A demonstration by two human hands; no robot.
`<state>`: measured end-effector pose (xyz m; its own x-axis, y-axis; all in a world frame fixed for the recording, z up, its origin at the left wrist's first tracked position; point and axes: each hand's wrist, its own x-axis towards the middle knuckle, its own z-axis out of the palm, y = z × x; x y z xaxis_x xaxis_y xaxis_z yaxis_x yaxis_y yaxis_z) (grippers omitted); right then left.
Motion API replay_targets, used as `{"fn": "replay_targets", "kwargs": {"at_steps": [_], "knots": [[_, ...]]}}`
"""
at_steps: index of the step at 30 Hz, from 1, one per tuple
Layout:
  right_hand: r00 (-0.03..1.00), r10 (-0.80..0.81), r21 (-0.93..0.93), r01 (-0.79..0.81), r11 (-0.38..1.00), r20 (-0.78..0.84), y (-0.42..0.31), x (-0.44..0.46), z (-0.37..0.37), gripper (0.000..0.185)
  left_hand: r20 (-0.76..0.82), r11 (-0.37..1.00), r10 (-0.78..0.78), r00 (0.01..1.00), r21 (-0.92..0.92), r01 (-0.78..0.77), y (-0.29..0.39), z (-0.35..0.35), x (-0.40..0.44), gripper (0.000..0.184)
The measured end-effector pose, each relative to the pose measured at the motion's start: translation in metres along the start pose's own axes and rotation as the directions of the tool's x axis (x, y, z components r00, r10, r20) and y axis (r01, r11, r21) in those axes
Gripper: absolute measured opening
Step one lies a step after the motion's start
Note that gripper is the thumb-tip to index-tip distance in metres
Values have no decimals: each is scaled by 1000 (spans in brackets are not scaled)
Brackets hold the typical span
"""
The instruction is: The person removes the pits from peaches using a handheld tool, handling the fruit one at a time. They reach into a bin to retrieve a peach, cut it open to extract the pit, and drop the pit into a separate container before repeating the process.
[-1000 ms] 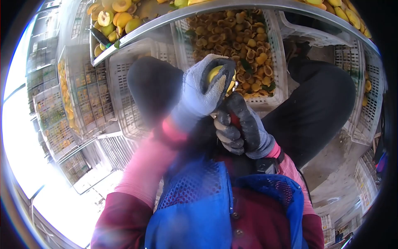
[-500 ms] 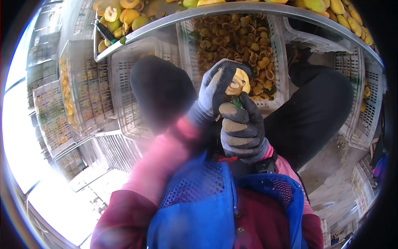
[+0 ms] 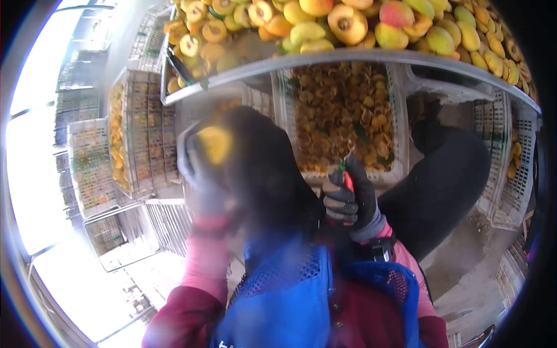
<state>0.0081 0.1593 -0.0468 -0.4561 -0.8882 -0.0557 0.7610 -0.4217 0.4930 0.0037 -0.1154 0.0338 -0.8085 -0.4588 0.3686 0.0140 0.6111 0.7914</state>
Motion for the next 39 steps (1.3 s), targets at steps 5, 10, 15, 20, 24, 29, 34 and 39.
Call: {"fn": "replay_targets", "kwargs": {"at_steps": [5, 10, 15, 20, 24, 29, 34, 39], "knots": [[964, -73, -148, 36, 988, -254, -4, 9, -5, 45, 183, 355, -185, 966, 929, -108, -52, -46, 75, 40], [819, -242, -375, 36, 926, -521, -8, 15, -3, 43, 81, 586, -247, 966, 806, 82, -23, 45, 164, 66], [700, -396, -545, 11, 838, -594, -18, 19, 17, 42, -55, 378, -75, 996, 922, 79, -75, 81, 215, 83], [673, -381, -460, 68, 886, -634, -14, 29, 9, 44, 264, 759, 117, 958, 598, -257, -90, 76, 207, 79], [690, -361, -474, 30, 880, -627, -12, 32, 9, 43, 438, 672, 137, 888, 618, -408, -57, 92, 169, 65], [617, -717, -877, 89, 472, -324, -13, 32, -3, 41, 634, 785, 216, 743, 339, -518, 58, 110, 103, 74], [703, -687, -882, 192, 430, -182, -13, 27, 61, 31, 825, 794, 269, 497, 102, -599, 82, 105, 33, 80], [770, -628, -867, 230, 443, -116, -20, 14, 66, 34, 794, 913, 13, 607, -257, 317, 80, 93, -6, 93]]}}
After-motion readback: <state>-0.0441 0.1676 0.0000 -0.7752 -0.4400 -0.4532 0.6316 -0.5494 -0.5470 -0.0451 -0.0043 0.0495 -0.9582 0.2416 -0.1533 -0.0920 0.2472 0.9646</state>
